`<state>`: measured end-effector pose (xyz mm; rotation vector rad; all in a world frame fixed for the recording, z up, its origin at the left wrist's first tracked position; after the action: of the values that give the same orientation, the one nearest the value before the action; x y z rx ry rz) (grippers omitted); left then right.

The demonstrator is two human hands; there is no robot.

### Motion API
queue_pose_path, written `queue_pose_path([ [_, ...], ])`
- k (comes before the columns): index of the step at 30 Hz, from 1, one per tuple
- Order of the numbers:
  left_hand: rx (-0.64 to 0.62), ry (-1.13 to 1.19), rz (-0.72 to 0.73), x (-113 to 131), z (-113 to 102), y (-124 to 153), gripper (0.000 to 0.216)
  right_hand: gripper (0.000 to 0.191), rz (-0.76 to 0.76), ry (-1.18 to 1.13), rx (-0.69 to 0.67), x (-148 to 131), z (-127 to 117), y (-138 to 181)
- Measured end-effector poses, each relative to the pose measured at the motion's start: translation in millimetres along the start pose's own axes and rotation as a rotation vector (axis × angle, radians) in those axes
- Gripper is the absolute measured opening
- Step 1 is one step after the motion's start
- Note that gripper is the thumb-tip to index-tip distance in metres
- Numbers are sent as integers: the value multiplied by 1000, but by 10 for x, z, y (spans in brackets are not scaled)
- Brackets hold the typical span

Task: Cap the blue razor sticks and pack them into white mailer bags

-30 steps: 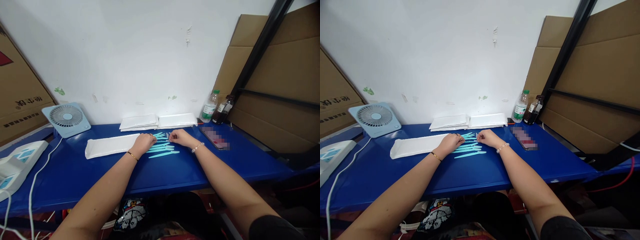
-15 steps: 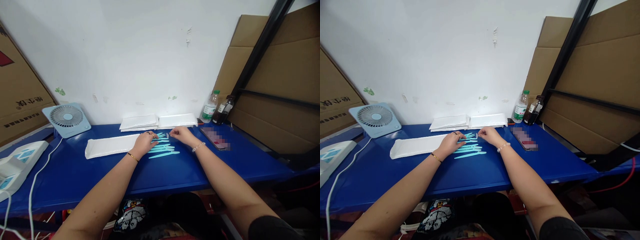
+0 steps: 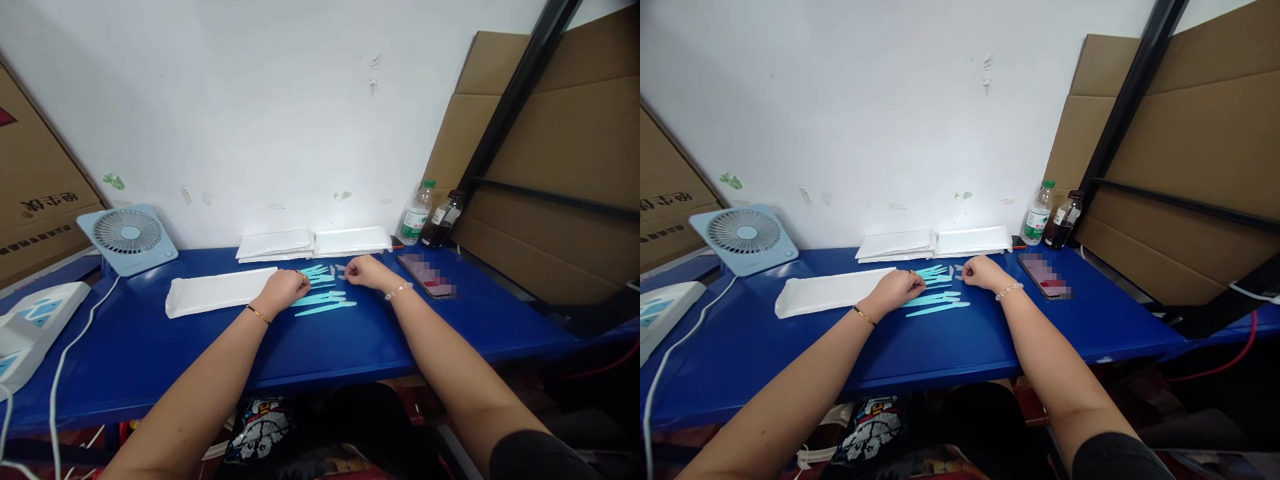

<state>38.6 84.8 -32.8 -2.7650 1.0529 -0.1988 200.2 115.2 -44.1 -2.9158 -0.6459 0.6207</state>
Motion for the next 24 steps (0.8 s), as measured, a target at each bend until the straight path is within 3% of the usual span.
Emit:
queue_pose_path([
  [5, -3, -16, 7, 0, 6, -1, 27, 13, -106, -122, -67, -171, 11, 60],
  [19, -7, 22, 22, -1, 50, -15, 28, 13, -291, -92, -46, -514, 102, 36],
  [22, 13, 68, 19, -26, 40, -12, 26, 13, -242, -149, -32, -402, 45, 27],
  [24, 50, 58, 5, -54, 3, -6, 28, 15, -118, -158, 62, -160, -107, 18],
])
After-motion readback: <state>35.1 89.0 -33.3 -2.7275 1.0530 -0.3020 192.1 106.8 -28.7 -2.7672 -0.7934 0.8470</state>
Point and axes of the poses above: each hand's wrist, its own y-axis away from the middle knuckle, its own z-axis out of the palm, x = y × z, the point moved 10 cm from there along -y, towards the middle knuckle, and after that the axes turned 1 degree about y, right-handed, at the moved point
